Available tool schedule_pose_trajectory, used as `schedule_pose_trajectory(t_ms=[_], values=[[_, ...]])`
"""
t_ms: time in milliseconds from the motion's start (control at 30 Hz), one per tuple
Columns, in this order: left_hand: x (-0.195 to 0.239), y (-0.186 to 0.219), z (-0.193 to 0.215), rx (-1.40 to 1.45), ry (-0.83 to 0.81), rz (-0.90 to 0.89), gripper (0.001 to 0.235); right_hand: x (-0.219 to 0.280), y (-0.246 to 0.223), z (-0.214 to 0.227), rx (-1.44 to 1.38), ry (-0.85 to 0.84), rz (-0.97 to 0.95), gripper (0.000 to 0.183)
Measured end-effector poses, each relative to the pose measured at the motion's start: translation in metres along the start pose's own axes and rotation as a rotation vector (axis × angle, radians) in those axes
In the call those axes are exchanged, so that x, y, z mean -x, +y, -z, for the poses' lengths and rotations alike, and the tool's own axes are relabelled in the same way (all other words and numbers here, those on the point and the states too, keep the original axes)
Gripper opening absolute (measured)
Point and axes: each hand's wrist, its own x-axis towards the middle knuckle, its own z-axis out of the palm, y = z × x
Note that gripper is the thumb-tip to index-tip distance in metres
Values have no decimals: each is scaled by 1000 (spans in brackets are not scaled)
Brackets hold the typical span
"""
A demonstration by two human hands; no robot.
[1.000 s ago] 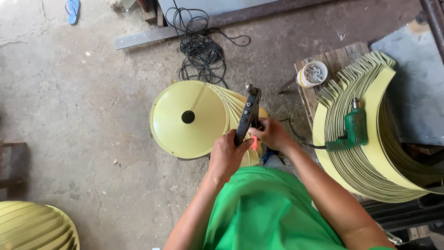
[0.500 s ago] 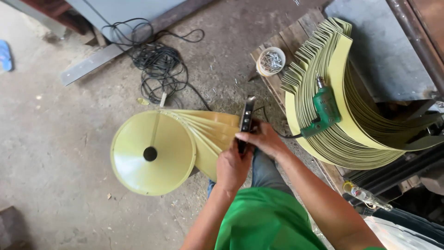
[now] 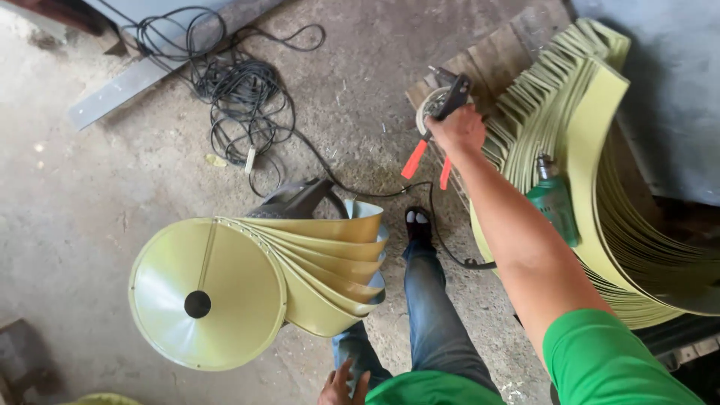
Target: The person kneels on the workshop floor assembling a fan impeller, aligning curved metal blades around a circular disc and driving rivets through the overlapping edges with a hand riveting tool, using a power drill to prepare holes, and pressing the blades to seat them as the riveted assembly accumulates.
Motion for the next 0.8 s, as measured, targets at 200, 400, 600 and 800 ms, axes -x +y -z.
schedule_pose_trajectory(t_ms=[200, 400, 600, 800], values=[[7, 13, 12, 10, 55, -68, 62, 42, 24, 38, -36, 35, 76, 84], [-3, 147, 111, 40, -11, -157, 48, 113, 246, 103, 59, 590, 74, 34], [-8, 184, 134, -50, -44, -296, 48, 166, 404, 110, -21, -64, -177, 37], [-9, 212, 138, -149, -96, -418, 45, 162, 396, 131, -49, 138, 44, 18]])
